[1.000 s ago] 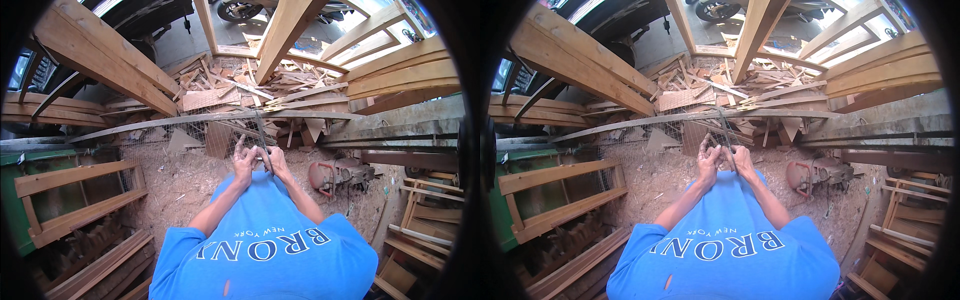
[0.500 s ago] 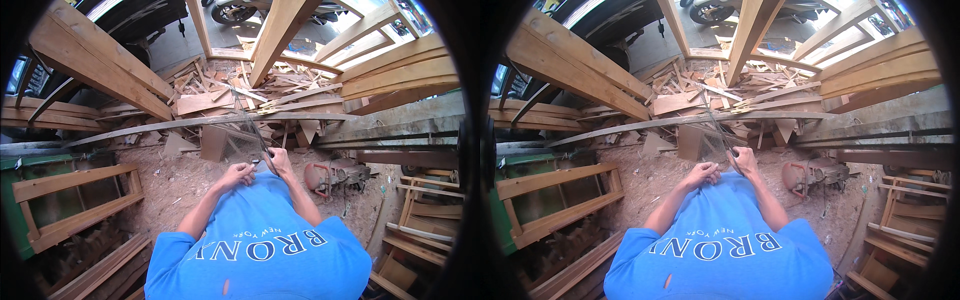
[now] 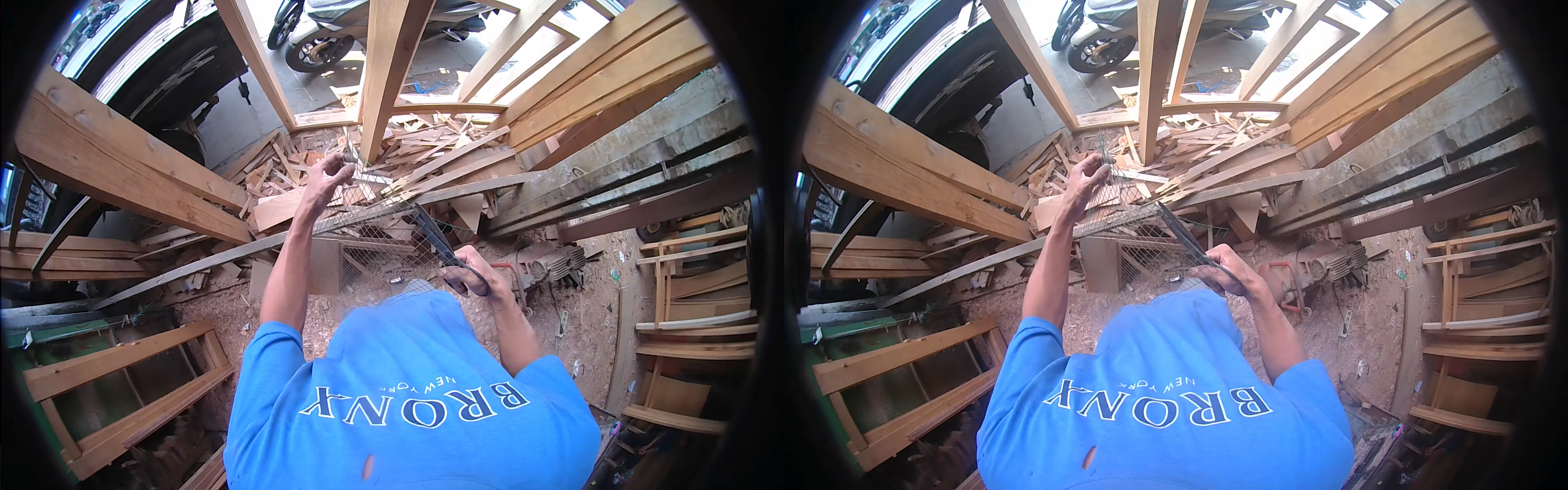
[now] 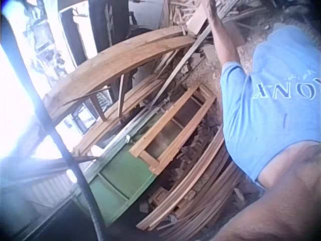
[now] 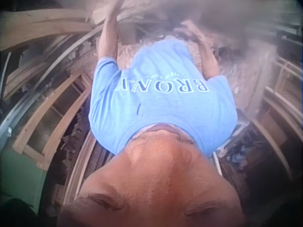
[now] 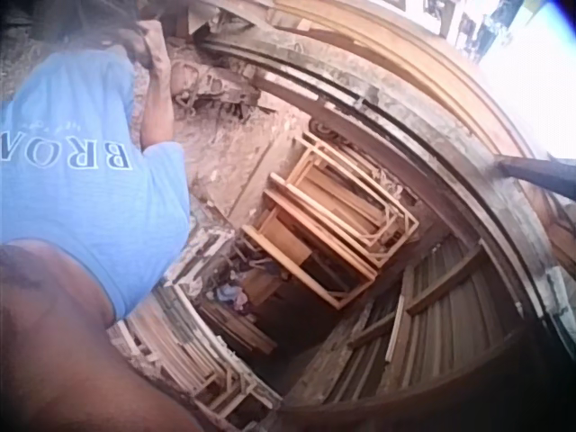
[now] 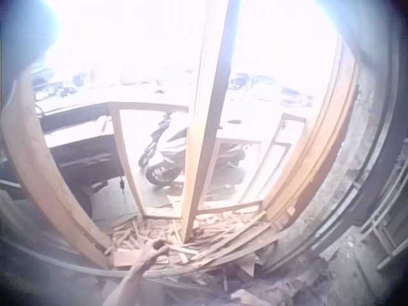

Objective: The person uses a nail gun to fasten wooden slats onto a curved wooden frame, then cuts a piece of wire mesh with shears. The person also briefly picks up a bottle of glue before returning to the assembly.

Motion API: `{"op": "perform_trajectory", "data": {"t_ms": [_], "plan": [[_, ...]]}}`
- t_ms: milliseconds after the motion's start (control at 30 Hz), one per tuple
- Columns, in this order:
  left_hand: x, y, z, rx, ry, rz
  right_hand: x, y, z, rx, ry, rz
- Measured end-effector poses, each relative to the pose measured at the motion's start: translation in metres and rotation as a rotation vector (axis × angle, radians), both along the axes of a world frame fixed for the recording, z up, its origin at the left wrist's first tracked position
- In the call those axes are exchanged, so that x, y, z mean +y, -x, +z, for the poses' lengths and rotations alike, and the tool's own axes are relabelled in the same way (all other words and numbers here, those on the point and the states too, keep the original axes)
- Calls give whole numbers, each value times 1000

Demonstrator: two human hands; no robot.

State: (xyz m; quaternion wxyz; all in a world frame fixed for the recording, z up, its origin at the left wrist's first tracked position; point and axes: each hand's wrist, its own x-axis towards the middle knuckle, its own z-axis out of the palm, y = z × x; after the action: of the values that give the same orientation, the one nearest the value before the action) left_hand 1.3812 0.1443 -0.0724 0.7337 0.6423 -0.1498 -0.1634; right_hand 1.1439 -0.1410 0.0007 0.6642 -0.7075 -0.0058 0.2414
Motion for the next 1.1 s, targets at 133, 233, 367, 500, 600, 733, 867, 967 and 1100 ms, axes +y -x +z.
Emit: {"op": "perform_trajectory", "data": {"t_ms": [133,233,367,500,600,733,867,967,1100], "plan": [[2,4,19,-13,-124,104,-5,15,3,-4,128,-72],[13,6,38,1,-313,131,-7,22,5,18,379,-95],[25,7,69,60,-565,86,1,23,4,-64,500,-73],[28,20,87,-4,-752,135,16,27,-6,171,260,-78],[34,34,86,30,-885,164,21,31,-15,207,242,-82],[45,46,64,76,-879,147,26,39,-26,200,301,13],[50,47,25,168,-770,83,24,39,-32,145,341,113],[48,52,-11,274,-773,39,18,35,-36,209,276,228],[46,58,-50,180,-652,103,13,34,-41,247,111,311]]}}
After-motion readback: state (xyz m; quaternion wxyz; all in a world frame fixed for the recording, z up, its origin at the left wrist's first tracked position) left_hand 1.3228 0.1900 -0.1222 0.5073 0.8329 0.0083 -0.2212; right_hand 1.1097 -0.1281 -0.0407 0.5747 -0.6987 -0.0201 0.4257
